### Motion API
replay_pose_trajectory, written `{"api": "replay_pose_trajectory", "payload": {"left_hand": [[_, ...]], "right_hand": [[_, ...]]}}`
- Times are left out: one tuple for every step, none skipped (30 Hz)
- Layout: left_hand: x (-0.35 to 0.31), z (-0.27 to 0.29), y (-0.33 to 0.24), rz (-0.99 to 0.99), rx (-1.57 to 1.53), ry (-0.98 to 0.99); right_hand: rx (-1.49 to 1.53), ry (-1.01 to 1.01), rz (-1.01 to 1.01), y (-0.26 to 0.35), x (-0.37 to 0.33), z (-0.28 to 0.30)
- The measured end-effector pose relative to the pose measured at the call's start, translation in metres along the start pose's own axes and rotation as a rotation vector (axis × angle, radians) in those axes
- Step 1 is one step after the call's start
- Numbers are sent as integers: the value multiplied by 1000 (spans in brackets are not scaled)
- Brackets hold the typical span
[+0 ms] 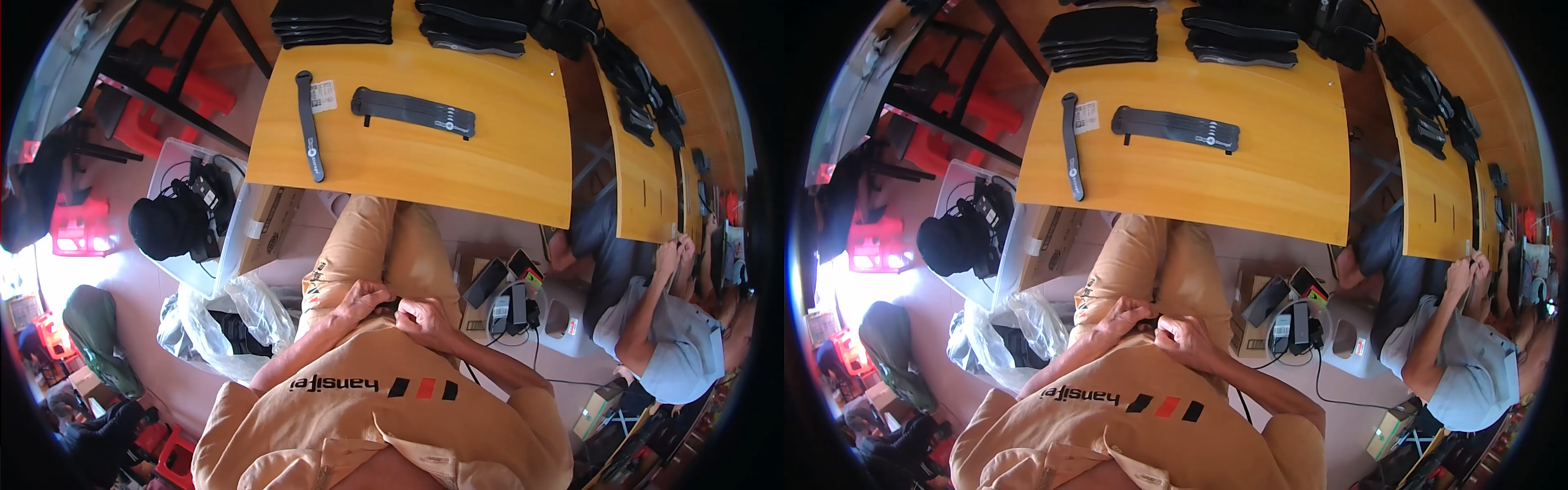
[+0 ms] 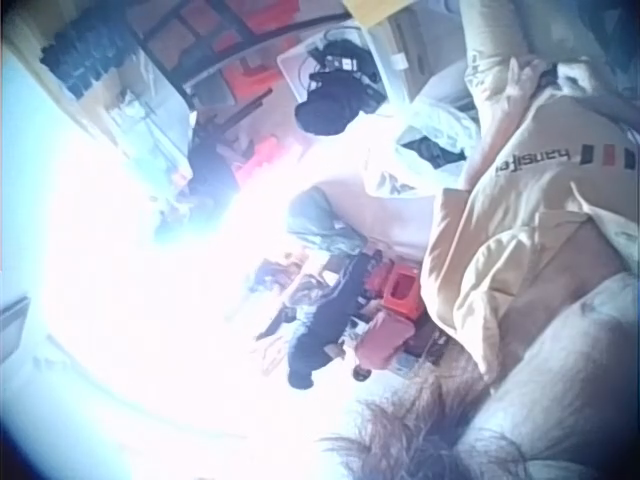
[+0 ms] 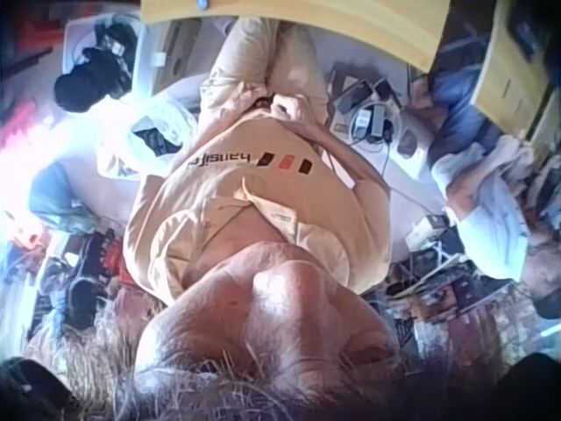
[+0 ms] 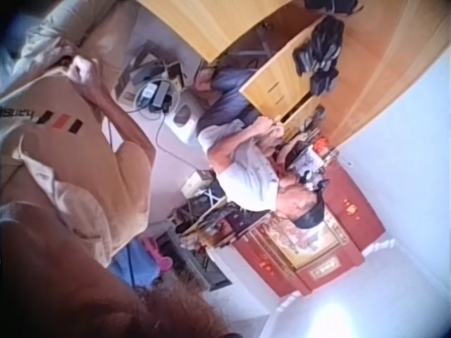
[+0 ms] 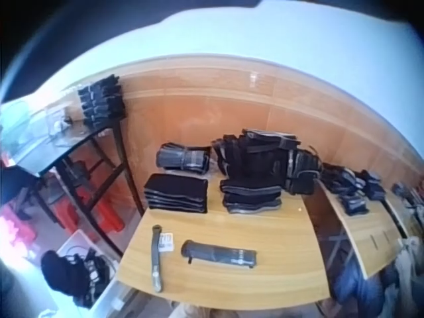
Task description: Assembling plastic clips onto fabric straps and organizing them into stacks on a table.
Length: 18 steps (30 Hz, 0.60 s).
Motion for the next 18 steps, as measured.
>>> {"api": "replay_pose_trajectory", "payload": {"left_hand": [[0, 1, 3, -119, 165, -151], [0, 2, 4, -240, 329, -299], [0, 20, -1, -52, 145, -298], [-7, 31, -21, 139, -36, -294], [-11, 11, -25, 64, 20, -352], [-14, 7, -25, 77, 28, -344], [-13, 5, -28, 88, 126, -268], [-10, 5, -33, 102, 227, -186], [-6, 4, -37, -18, 278, -111], [-5, 0, -43, -9, 284, -106], [-5, -10, -49, -27, 175, -84], [-5, -17, -58, -50, 64, -64], [-5, -20, -66, -52, 93, -35], [-5, -24, -72, -51, 98, -34], [-4, -30, -76, -142, 159, -8], [-4, -35, -81, -233, 221, 21], [-5, -40, -84, -229, 229, 25], [-6, -46, -88, -251, 330, 73]], "right_hand": [[29, 19, 4, 1, -3, 0], [57, 37, 7, 2, -8, 1], [55, 29, 1, 5, -16, 4], [19, -25, 111, 12, -27, 8], [-20, -79, 220, 18, -35, 14], [80, -96, 74, 23, -37, 32], [62, -165, -48, 16, -37, 47], [173, -208, -181, 9, -35, 64], [395, -244, -229, 4, -32, 76], [544, -284, -228, 6, -24, 85], [494, -276, -191, 11, -17, 92], [603, -293, -159, 5, -14, 94], [690, -290, -116, 3, -10, 94], [776, -286, -71, 2, -7, 93], [778, -291, -69, 1, -5, 94], [724, -290, -21, 0, -4, 94], [669, -291, 26, -1, -3, 94], [672, -304, 26, 1, -2, 91]]}}
Point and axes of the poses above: each hand's wrist, its own x-axis towards the middle knuckle, its own z-axis out of the back of the hand, y = z × x, the point moved 1 cm from there along x, towards the middle knuckle, and after that the axes turned 6 degrees about z, right-handed, at the moved point
